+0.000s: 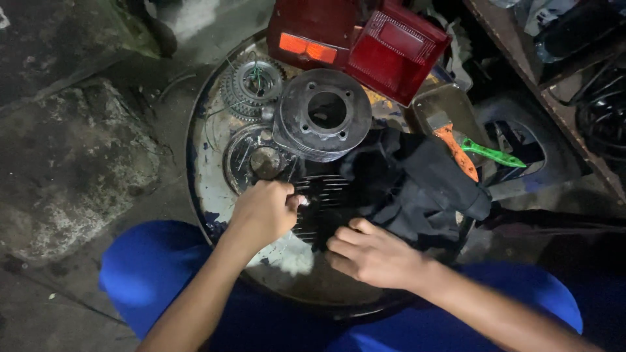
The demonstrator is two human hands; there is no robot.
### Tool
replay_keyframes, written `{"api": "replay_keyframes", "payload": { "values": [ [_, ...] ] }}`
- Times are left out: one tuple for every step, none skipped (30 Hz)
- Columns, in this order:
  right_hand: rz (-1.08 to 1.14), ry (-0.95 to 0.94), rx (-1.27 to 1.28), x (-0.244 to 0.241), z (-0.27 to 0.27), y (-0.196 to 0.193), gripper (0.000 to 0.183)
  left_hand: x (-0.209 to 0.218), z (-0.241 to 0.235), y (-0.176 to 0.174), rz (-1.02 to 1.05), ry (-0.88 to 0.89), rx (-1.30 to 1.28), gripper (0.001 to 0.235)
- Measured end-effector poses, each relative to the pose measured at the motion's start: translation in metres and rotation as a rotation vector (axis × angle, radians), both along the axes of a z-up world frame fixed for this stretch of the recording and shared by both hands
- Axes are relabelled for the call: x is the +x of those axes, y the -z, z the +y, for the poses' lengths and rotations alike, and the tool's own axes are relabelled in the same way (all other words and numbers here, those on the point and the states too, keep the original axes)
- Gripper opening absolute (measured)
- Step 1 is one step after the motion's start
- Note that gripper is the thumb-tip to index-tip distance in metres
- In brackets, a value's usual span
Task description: Cleaning and inspecting motorcycle engine components including a cylinder block and gears using a cloth
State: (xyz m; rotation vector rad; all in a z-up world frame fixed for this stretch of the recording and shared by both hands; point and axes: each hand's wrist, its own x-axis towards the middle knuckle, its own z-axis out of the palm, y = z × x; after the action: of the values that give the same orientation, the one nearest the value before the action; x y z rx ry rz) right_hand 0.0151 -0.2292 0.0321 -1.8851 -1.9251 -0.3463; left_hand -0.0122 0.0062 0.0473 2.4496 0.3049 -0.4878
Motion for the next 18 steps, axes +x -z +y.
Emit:
{"api": "replay_keyframes", "payload": {
  "values": [
    [-0.001,0.002,-0.001,0.002,-0.001,0.004,0.017,0.001,0.000,0.002,-0.001,0.002,-0.001,0.028],
    [-0.038,0.012,0.011,0.002,-0.002,0.009,0.017,0.000,0.001,0.005,-0.011,0.001,0.009,0.027],
    [-0.075,0.022,0.022,0.003,-0.003,0.013,0.016,0.000,0.001,0.007,-0.021,0.000,0.019,0.027],
    [-0.075,0.027,0.025,0.004,-0.004,0.012,0.016,0.002,0.001,0.009,-0.021,0.004,0.022,0.027],
    [-0.089,0.019,0.029,0.005,-0.005,0.011,0.018,0.004,0.002,0.010,-0.005,0.008,0.032,0.027],
    [-0.103,0.006,0.031,0.006,-0.006,0.009,0.020,0.005,0.002,0.012,0.012,0.006,0.041,0.027],
    [-0.103,0.006,0.033,0.005,-0.007,0.012,0.020,0.005,0.002,0.012,0.012,0.005,0.043,0.027],
    [-0.099,0.017,0.027,0.004,-0.008,0.015,0.020,0.005,0.002,0.012,0.004,0.005,0.041,0.027],
    [-0.095,0.028,0.022,0.004,-0.009,0.018,0.020,0.005,0.001,0.012,-0.004,0.006,0.039,0.027],
    [-0.096,0.031,0.022,0.005,-0.008,0.018,0.020,0.006,0.001,0.010,-0.005,0.009,0.040,0.027],
    [-0.112,0.033,0.030,0.006,-0.008,0.018,0.021,0.007,0.000,0.009,-0.005,0.005,0.049,0.026],
    [-0.127,0.031,0.038,0.007,-0.008,0.018,0.023,0.007,-0.001,0.007,-0.006,-0.001,0.056,0.025],
    [-0.129,0.032,0.037,0.008,-0.004,0.019,0.023,0.011,-0.001,0.006,-0.007,-0.001,0.056,0.025],
    [-0.144,0.054,0.055,0.008,-0.002,0.020,0.023,0.013,-0.002,0.006,-0.036,-0.020,0.048,0.025],
    [-0.159,0.076,0.073,0.009,0.001,0.021,0.023,0.016,-0.003,0.005,-0.064,-0.039,0.041,0.025],
    [-0.161,0.076,0.072,0.008,0.004,0.022,0.023,0.019,-0.003,0.007,-0.065,-0.039,0.040,0.025],
    [-0.168,0.092,0.076,0.007,0.007,0.022,0.024,0.021,-0.003,0.008,-0.046,-0.058,0.057,0.026],
    [-0.179,0.113,0.080,0.007,0.010,0.022,0.025,0.026,-0.004,0.009,-0.030,-0.072,0.074,0.027]
  ]
}}
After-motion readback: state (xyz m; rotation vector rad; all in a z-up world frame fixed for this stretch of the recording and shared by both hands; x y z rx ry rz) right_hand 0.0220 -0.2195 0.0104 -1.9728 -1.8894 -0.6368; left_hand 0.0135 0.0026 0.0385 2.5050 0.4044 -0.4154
